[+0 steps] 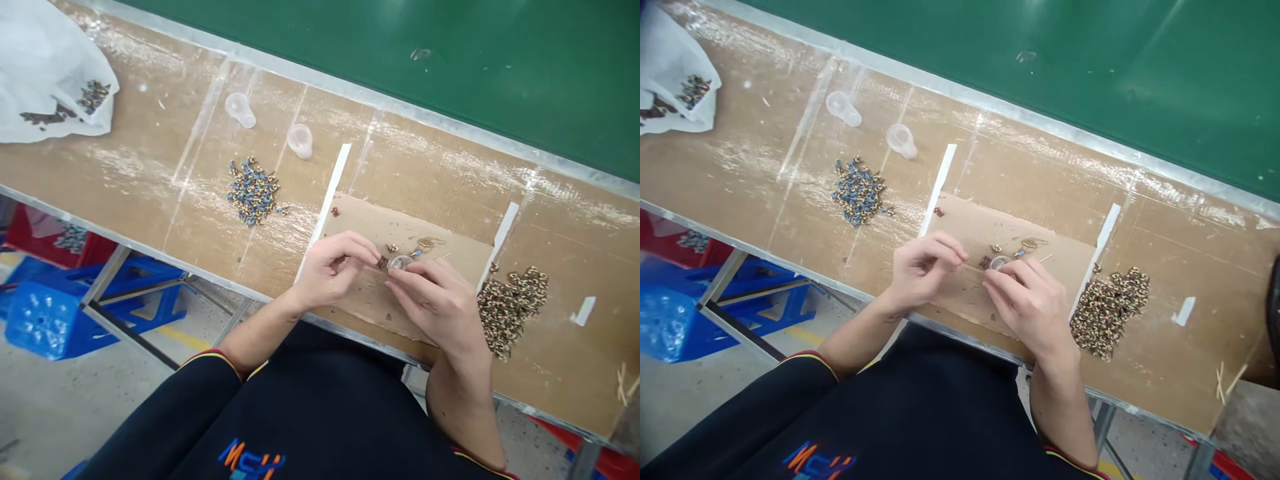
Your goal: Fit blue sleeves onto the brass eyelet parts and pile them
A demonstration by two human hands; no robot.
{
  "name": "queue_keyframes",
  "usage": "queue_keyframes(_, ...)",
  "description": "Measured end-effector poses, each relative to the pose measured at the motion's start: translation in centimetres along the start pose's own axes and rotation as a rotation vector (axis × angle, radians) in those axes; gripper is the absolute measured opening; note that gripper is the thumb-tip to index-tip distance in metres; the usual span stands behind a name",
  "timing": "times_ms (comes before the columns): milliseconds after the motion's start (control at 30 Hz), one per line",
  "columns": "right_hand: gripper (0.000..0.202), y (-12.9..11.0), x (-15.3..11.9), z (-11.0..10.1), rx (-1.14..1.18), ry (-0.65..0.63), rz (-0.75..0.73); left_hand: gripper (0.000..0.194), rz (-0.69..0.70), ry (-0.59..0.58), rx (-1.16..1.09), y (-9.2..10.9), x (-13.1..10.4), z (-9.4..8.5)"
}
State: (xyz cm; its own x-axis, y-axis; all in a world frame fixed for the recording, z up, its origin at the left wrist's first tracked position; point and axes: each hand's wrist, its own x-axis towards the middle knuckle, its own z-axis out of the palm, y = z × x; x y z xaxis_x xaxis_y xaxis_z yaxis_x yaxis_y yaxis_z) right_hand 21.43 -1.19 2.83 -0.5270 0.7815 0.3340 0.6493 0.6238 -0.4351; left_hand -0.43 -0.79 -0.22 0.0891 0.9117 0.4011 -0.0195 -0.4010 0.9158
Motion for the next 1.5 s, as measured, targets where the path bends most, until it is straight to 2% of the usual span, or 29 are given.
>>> queue_keyframes(133, 0.011, -0.1, 0.2, 0.1, 0.013, 0.01, -0.026, 0.015, -0.203, 0.086, -0.259, -0.7, -0.4, 0.6)
queue_keyframes(267, 0.01, 0.1, 0.0, -0.2, 0.032, 0.055, 0.03, 0.017, -0.267, 0.06, -0.403, -0.7, -0.7, 0.4)
queue_keyframes(433, 0.01, 0.5, -0.2, -0.4, -0.071, 0.16, 0.086, 0.011, -0.293, 0.086, -0.391, -0.4, -0.9, 0.5)
queue_keyframes(567, 0.009, 0.7, -0.1, -0.1, -0.124, 0.16, 0.097, 0.014, -0.326, 0.132, -0.386, -0.4, -0.9, 0.6)
queue_keyframes(700, 0.01, 0.5, 0.0, -0.2, -0.063, 0.187, 0.104, 0.021, -0.362, 0.143, -0.393, -0.4, -1.0, 0.6)
queue_keyframes(833, 0.011, 0.3, -0.2, -0.4, 0.02, 0.254, 0.174, 0.029, -0.414, 0.12, -0.353, -0.3, -1.3, 0.8)
queue_keyframes(933, 0.01, 0.3, -0.2, 0.0, 0.064, 0.261, 0.217, 0.029, -0.419, 0.103, -0.324, -0.2, -1.3, 1.0)
queue_keyframes(1100, 0.009, 0.4, -0.4, 0.3, 0.12, 0.202, 0.212, 0.022, -0.391, 0.079, -0.303, -0.1, -1.2, 1.0)
queue_keyframes(1267, 0.009, 0.5, -0.4, -0.1, 0.08, 0.28, 0.227, 0.016, -0.332, 0.07, -0.281, -0.4, -1.3, 0.9)
queue_keyframes(1500, 0.009, 0.6, 0.0, 0.5, 0.123, 0.13, 0.166, 0.014, -0.311, 0.06, -0.238, -0.5, -1.4, 0.8)
